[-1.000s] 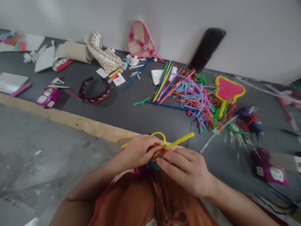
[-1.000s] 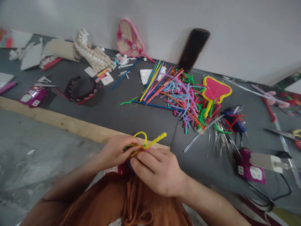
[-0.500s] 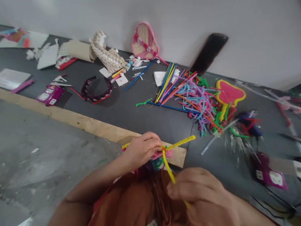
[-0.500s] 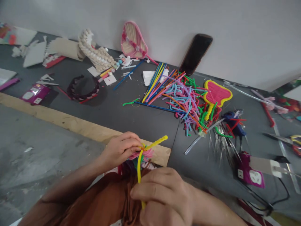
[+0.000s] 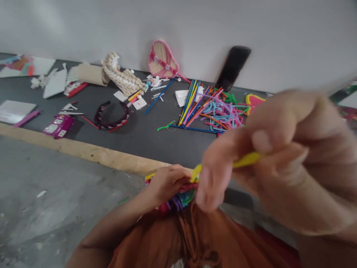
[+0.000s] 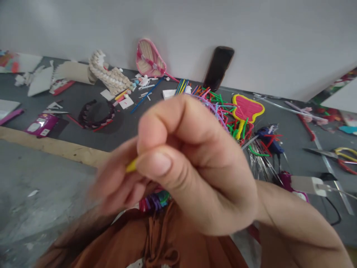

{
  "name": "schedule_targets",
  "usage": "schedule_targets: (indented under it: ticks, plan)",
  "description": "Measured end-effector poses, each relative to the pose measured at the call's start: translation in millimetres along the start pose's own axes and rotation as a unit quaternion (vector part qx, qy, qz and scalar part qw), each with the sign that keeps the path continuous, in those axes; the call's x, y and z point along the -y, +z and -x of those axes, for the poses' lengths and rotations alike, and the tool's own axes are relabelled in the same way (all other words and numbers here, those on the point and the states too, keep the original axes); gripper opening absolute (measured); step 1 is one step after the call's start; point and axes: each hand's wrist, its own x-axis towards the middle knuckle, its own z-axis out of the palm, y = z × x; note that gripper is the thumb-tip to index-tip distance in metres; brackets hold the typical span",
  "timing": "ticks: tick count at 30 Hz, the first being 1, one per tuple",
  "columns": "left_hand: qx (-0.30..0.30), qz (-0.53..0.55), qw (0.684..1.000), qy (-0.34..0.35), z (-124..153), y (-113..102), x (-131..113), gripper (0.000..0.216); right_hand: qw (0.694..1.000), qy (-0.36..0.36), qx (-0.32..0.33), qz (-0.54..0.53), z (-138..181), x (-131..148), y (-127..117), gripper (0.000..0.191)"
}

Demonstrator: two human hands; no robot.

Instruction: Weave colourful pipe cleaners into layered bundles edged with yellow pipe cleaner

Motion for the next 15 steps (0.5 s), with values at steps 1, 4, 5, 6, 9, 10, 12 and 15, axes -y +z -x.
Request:
schedule_targets:
  ticks: [1,4,5,6,9,10,12,15]
  plan:
    - [0.001,0.013,1.0,0.004,-0.1,-1.1,-0.1,0.028,0.999,-0.02,-0.028,0.004,-5.4,0.5,-1.1,0.018]
    - [-0.002,0.035,0.999,0.005,-0.4,-5.4,-0.7,0.019,0.992,-0.049,-0.118,0.015,-15.7,-4.3,-12.3,0.015]
    - [-0.002,0.029,1.0,0.001,-0.3,-6.6,-0.7,0.018,0.989,-0.045,-0.138,0.018,-17.8,-7.5,-18.9,0.013]
    - [0.0,0.023,1.0,-0.001,0.0,-7.5,-0.6,0.018,0.986,-0.039,-0.158,0.022,-19.6,-11.2,-26.8,0.009]
    - [0.008,0.006,1.0,0.013,1.4,-8.8,-1.0,0.018,0.978,-0.025,-0.209,0.012,-24.3,-26.1,-55.5,0.016]
    - [0.009,0.007,1.0,0.023,1.8,-9.0,-1.6,0.018,0.974,-0.009,-0.227,0.003,-25.7,-33.0,-66.0,0.016]
    - [0.006,0.016,0.999,0.041,2.6,-9.6,-3.2,0.018,0.966,0.026,-0.256,-0.024,-27.6,-50.9,-86.6,0.016]
    - [-0.01,0.023,0.997,0.068,4.1,-11.0,-5.2,0.016,0.95,0.086,-0.296,-0.057,-25.0,-87.2,-111.1,0.019]
